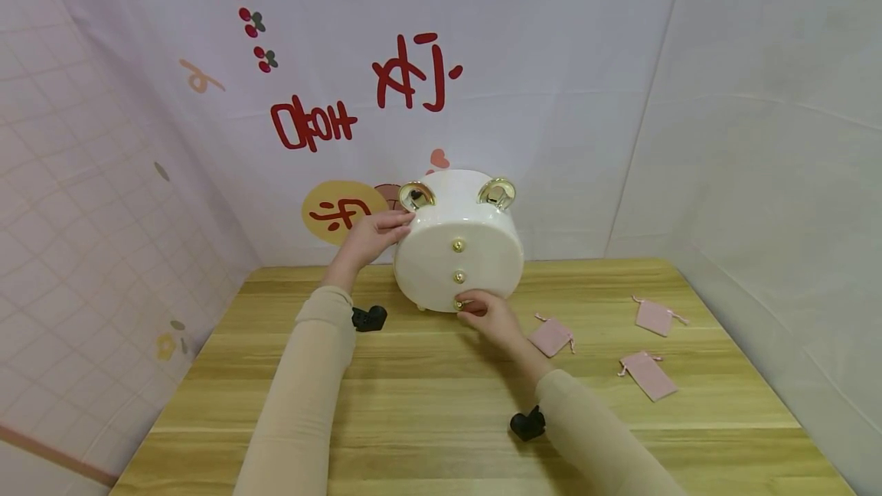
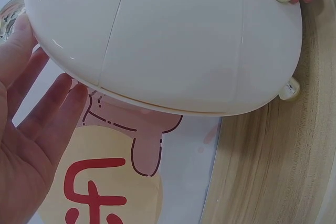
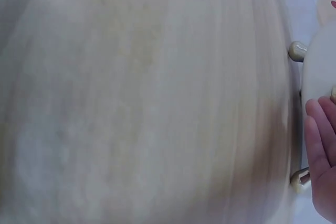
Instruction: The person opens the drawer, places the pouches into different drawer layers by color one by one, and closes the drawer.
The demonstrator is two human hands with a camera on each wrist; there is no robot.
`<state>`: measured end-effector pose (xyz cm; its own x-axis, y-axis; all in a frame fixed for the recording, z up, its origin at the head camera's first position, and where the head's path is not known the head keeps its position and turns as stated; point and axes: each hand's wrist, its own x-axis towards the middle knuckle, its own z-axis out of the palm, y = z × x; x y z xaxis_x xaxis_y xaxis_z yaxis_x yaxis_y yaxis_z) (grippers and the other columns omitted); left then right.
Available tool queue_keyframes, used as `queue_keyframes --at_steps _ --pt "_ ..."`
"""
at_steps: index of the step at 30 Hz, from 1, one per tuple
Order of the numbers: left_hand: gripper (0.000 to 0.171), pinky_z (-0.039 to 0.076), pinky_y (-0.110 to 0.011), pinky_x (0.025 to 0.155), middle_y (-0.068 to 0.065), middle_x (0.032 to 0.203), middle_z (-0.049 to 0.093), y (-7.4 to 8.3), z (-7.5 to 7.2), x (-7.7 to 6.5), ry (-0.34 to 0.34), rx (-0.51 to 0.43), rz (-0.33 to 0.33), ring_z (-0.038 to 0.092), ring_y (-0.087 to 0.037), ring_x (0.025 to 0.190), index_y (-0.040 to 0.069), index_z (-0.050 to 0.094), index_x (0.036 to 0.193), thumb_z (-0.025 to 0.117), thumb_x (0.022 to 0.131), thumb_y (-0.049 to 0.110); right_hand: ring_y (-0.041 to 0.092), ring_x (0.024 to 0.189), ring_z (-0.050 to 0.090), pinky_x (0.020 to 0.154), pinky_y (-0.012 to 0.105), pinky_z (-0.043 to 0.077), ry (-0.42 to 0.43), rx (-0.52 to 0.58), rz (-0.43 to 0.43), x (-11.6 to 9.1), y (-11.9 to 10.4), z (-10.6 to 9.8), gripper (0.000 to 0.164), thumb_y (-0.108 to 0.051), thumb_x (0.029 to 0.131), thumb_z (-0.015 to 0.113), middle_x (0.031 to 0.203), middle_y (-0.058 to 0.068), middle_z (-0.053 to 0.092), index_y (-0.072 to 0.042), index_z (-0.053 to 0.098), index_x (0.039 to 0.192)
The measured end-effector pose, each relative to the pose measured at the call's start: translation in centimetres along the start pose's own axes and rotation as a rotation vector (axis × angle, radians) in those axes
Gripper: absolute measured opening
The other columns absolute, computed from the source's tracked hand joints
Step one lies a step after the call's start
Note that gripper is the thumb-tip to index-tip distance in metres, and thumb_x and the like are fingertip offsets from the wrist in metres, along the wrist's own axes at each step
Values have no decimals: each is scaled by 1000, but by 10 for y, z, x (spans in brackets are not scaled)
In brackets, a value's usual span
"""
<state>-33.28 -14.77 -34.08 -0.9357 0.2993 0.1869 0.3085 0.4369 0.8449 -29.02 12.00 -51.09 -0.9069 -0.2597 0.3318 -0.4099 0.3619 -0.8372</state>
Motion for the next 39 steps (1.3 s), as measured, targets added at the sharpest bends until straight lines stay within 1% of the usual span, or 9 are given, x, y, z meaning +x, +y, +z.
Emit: queue_keyframes --at_steps 10,21,27,29,30,32,34,36,39 --pt "39 45 -43 104 -8 145 51 -3 0 0 -4 -4 3 49 -26 132 19 64 136 66 97 26 24 93 70 80 30 56 75 27 23 -1 1 7 24 2 86 75 103 8 74 -8 74 108" --pt "39 43 -45 106 -8 145 51 -2 1 0 0 12 -4 48 -26 133 20 64 135 67 97 27 23 92 71 80 31 56 105 40 49 -4 1 9 23 2 86 75 102 7 74 -9 75 106" --pt "39 43 -44 105 -7 144 52 -1 1 0 3 19 -5 48 -25 132 21 65 135 67 97 27 28 94 70 79 30 57 108 79 50 -5 3 9 24 3 86 75 104 12 73 -5 75 108" --pt "39 44 -44 105 -7 144 52 -2 0 1 5 21 -4 49 -25 132 20 65 135 67 96 27 33 95 70 80 34 57 100 93 51 -5 0 9 24 5 86 74 105 17 73 0 74 109" --pt "39 44 -44 104 -7 144 52 -1 0 1 5 20 -3 49 -25 132 20 65 135 67 97 27 33 95 70 80 31 57 100 96 42 -5 0 9 23 6 86 74 104 17 72 1 73 108" --pt "39 45 -43 103 -8 144 52 -2 0 1 5 18 1 50 -26 131 19 65 135 67 97 27 35 95 70 81 33 57 96 109 26 -5 0 9 24 7 85 73 105 19 72 3 73 109" --pt "39 46 -43 103 -9 145 51 -2 0 2 5 15 4 51 -26 130 19 65 134 67 97 27 34 95 70 81 31 57 88 111 32 -5 0 9 23 7 86 73 106 18 72 3 73 109" --pt "39 46 -43 103 -9 145 51 -2 0 2 2 7 6 52 -26 129 18 65 135 67 97 27 28 95 71 80 26 56 91 111 27 -5 3 9 23 4 86 74 107 14 73 0 74 108" --pt "39 46 -43 102 -9 146 50 -1 0 2 -1 4 4 52 -26 129 18 65 135 66 97 27 24 96 71 82 26 56 87 113 59 -6 3 10 22 3 86 74 108 9 73 -4 75 107"
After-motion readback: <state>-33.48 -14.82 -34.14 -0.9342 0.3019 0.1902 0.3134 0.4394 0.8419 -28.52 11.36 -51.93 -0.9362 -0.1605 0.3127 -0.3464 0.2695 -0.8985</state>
